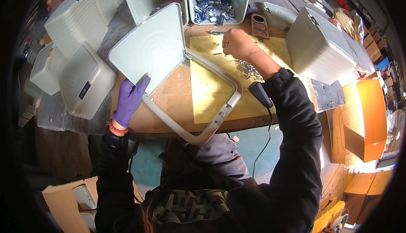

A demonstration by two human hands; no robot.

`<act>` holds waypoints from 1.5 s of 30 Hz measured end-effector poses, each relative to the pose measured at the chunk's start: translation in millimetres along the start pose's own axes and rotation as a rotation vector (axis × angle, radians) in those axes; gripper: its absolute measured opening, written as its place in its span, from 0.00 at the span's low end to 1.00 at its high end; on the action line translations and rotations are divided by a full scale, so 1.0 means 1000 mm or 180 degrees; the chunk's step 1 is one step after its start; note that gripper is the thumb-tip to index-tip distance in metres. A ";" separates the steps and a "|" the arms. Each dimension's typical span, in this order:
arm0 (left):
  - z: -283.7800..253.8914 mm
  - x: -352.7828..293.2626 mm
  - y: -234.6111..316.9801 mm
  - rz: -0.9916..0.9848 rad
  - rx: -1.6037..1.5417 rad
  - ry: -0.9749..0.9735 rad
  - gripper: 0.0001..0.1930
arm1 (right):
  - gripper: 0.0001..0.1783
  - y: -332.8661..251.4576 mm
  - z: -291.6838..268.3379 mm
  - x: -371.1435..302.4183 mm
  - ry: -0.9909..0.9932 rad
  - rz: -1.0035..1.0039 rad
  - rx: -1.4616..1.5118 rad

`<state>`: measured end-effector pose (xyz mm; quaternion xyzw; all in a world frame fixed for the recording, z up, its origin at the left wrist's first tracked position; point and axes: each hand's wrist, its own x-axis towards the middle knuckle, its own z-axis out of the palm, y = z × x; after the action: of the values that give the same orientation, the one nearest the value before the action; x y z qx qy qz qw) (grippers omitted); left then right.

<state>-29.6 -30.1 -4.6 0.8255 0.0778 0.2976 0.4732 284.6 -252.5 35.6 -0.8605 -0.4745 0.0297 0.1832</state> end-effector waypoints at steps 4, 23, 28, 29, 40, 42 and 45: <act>0.000 -0.001 -0.003 -0.0007 0.0068 0.0028 0.11 | 0.04 -0.036 0.016 0.004 -0.0031 -0.0332 0.2705; -0.001 0.001 0.000 0.0156 0.0218 0.0004 0.14 | 0.05 -0.057 0.070 0.019 0.1494 -0.1548 0.0515; -0.001 0.001 0.002 0.0229 0.0180 0.0045 0.14 | 0.06 -0.057 0.067 0.015 0.1550 -0.2160 -0.0326; -0.001 0.002 0.002 0.0222 0.0181 0.0057 0.14 | 0.05 -0.057 0.066 0.014 0.1529 -0.2242 -0.0482; -0.001 -0.002 0.005 0.0328 0.0504 0.0079 0.13 | 0.12 -0.075 0.075 0.025 0.1710 -0.0271 -0.0173; -0.002 -0.002 0.005 0.0454 0.0750 0.0185 0.12 | 0.11 -0.069 0.065 0.028 0.1349 -0.0109 0.0499; -0.009 0.002 0.004 0.0854 0.1420 0.0500 0.11 | 0.12 -0.049 0.042 0.025 0.0208 0.0179 0.3069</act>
<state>-33.4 -25.2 3.2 0.8866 0.0678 0.3963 0.2284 248.8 -196.3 16.4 -0.6905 -0.3773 0.2240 0.5751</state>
